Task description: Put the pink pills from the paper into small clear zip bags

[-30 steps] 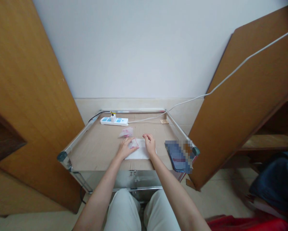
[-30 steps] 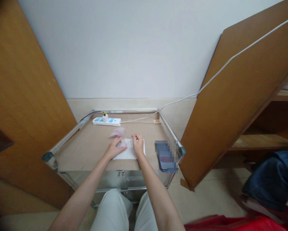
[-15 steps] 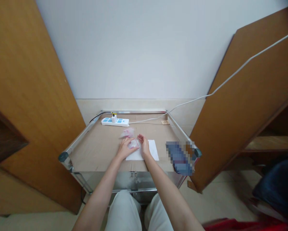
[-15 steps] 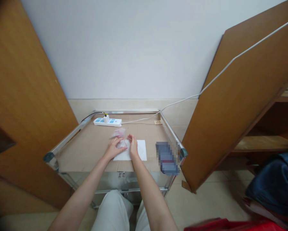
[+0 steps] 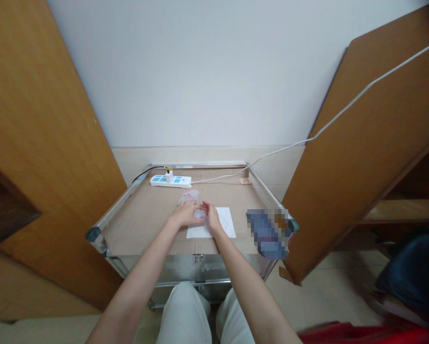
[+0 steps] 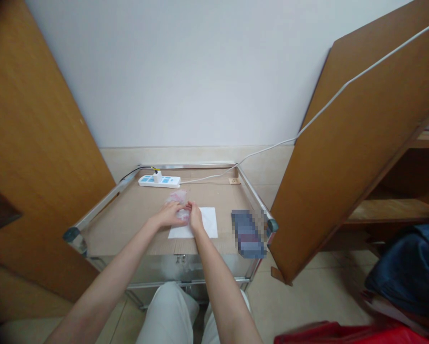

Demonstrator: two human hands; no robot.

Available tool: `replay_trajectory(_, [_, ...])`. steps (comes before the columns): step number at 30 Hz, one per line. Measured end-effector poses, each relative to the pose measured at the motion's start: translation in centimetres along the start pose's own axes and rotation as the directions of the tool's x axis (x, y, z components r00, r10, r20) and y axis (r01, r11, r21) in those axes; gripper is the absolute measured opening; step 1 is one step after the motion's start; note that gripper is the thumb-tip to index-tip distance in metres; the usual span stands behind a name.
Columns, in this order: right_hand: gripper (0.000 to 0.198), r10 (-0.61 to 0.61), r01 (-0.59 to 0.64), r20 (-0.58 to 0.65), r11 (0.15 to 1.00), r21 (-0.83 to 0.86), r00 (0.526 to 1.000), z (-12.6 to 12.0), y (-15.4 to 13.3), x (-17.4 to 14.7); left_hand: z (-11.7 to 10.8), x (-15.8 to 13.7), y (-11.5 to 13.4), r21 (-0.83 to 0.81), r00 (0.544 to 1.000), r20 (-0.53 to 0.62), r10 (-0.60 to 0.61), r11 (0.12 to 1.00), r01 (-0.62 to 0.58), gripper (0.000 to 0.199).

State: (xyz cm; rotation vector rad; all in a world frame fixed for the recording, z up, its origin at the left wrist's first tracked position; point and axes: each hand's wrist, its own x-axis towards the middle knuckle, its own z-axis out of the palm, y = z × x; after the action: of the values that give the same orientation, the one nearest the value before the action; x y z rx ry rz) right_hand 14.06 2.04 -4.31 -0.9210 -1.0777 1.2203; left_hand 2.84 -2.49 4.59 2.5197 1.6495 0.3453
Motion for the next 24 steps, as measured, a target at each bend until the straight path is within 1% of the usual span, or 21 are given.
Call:
replay_trajectory(4, [0.045, -0.041, 0.043, 0.022, 0.993, -0.109, 0.999, -0.2, 0.2, -0.1, -0.3, 0.7, 0.0, 0.027, 1.000, 0.017, 0.021, 0.999, -0.022, 0.051])
replay_trajectory(8, [0.046, -0.049, 0.053, 0.033, 0.988, -0.143, 0.998, -0.3, 0.3, 0.0, -0.5, 1.0, -0.1, 0.016, 0.999, 0.044, -0.003, 1.000, 0.003, 0.055])
replay_trajectory(12, [0.046, -0.044, 0.047, 0.034, 0.992, -0.119, 0.998, -0.3, 0.5, 0.2, -0.6, 1.1, -0.2, 0.019, 0.998, 0.068, -0.015, 1.000, 0.014, 0.057])
replay_trajectory(16, [0.048, -0.017, 0.019, 0.052, 0.999, -0.047, 0.999, -0.2, 0.5, 0.2, -0.5, 1.0, -0.6, 0.060, 0.999, 0.053, 0.012, 0.998, -0.015, 0.060])
replay_trajectory(19, [0.048, -0.002, 0.002, 0.043, 1.000, 0.002, 0.999, -0.1, 0.3, 0.0, -0.4, 1.0, -1.1, 0.079, 0.999, 0.044, 0.007, 0.997, -0.010, 0.060])
replay_trajectory(24, [0.048, 0.017, -0.017, 0.037, 1.000, -0.018, 0.999, -0.2, -0.2, 0.0, -0.4, 0.7, -1.6, 0.072, 1.000, -0.002, -0.016, 0.997, 0.017, 0.059])
